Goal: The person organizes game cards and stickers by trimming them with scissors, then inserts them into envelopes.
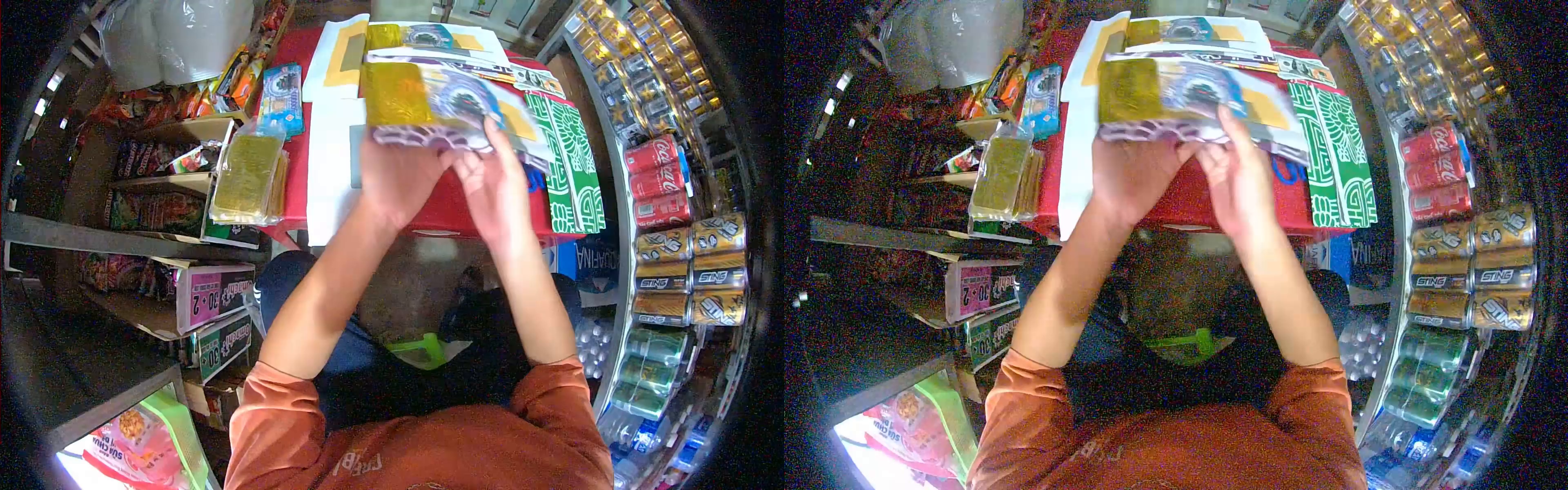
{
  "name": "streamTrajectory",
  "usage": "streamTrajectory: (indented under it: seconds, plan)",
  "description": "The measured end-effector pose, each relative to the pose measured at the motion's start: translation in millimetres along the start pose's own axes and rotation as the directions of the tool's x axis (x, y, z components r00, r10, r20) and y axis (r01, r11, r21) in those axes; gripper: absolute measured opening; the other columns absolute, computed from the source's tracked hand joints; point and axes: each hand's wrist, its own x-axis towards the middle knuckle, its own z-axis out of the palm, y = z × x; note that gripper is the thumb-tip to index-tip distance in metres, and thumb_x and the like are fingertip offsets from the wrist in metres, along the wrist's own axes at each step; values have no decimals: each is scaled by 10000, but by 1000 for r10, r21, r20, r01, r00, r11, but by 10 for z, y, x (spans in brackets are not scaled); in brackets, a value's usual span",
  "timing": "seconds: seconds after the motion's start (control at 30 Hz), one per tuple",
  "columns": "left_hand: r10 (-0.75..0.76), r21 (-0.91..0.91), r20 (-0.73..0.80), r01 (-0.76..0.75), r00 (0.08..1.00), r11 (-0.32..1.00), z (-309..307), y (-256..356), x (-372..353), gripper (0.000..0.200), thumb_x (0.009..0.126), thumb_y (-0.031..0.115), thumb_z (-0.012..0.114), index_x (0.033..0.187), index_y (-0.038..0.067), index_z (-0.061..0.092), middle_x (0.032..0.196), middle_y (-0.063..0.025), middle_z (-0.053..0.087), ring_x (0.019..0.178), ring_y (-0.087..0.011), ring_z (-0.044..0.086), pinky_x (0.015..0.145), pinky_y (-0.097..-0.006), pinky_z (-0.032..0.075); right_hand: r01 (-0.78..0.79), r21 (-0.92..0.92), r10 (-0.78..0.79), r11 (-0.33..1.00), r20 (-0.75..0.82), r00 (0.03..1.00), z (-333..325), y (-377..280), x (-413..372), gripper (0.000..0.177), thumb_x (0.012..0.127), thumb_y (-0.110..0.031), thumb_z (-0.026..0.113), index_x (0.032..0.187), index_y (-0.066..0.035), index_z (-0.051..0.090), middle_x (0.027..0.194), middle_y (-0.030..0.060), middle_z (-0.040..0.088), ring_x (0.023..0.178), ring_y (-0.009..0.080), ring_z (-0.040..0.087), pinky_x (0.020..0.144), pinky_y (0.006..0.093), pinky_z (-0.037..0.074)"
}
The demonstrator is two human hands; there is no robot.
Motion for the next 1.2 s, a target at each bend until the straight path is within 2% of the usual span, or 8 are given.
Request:
streamTrajectory:
  seconds: [0.1, 0.13, 0.33, 0.6, 0.77, 1.0, 1.1, 1.2]
  plan:
    - [26, 146, -166, -1, 986, 989, 99, 28, 20, 670, 1096, 531, 247, 1522, 45, 424, 1515, -153, 508, 1410, -345, 450, 1198, -527, 322, 2, 35, -1, 999, -29, 1000, -232, -243, 132, 308, 965, -121, 675, 1252, -35, 602, 1207, 116, 717, 1087, 237, 713, 990, 391, 566]
    - [30, 191, -84, -14, 996, 982, 74, 54, 39, 735, 1085, 590, 217, 1554, 47, 375, 1501, -170, 510, 1400, -344, 457, 1208, -516, 315, 17, 24, -16, 1000, -44, 999, -266, -316, 160, 306, 965, -110, 670, 1252, -29, 599, 1201, 121, 718, 1094, 239, 710, 986, 393, 570]
    - [90, 183, -293, -37, 952, 982, -6, 34, 129, 858, 1035, 684, 269, 1549, -2, 321, 1507, -246, 475, 1413, -375, 445, 1205, -515, 343, 110, -43, -113, 993, -65, 991, -356, -500, 693, 272, 970, -79, 640, 1226, -6, 582, 1181, 135, 699, 1073, 267, 701, 976, 410, 576]
    - [125, 260, -267, -53, 955, 964, -53, 15, 162, 847, 1043, 675, 253, 1513, -22, 354, 1501, -275, 476, 1378, -388, 499, 1193, -496, 369, 122, -78, -134, 989, -171, 976, -70, -165, 2032, 260, 974, -152, 640, 1211, -58, 589, 1167, 112, 682, 1085, 262, 676, 1005, 450, 548]
    - [104, 229, -280, -39, 954, 973, -79, 34, 197, 843, 1043, 670, 265, 1506, -28, 365, 1498, -274, 482, 1376, -379, 504, 1179, -494, 378, 100, -115, -120, 988, -186, 975, 36, -39, 2606, 298, 988, -193, 645, 1211, -3, 589, 1210, 170, 655, 1065, 320, 691, 978, 494, 595]
    - [94, 223, -289, -28, 953, 974, -41, 41, 209, 825, 1050, 651, 265, 1495, -34, 385, 1473, -269, 506, 1352, -371, 525, 1166, -495, 389, 25, -133, -36, 991, -78, 996, 245, -4, 2611, 317, 979, -239, 661, 1193, -24, 567, 1185, 159, 638, 1126, 333, 636, 1014, 530, 565]
    - [92, 220, -295, -26, 951, 975, -49, 32, 211, 812, 1053, 643, 263, 1481, -34, 398, 1451, -268, 524, 1329, -370, 542, 1159, -498, 397, 64, -157, -94, 985, -190, 977, 294, -4, 2550, 311, 969, -207, 674, 1187, -13, 567, 1148, 164, 636, 1076, 323, 650, 976, 497, 592]
    - [91, 237, -306, -17, 948, 971, -24, 18, 200, 800, 1056, 637, 261, 1467, -31, 412, 1427, -269, 542, 1304, -371, 560, 1150, -499, 408, 151, -319, -198, 936, -119, 973, 131, 20, 2633, 293, 961, -167, 682, 1171, 2, 567, 1116, 168, 625, 1030, 310, 660, 941, 460, 614]
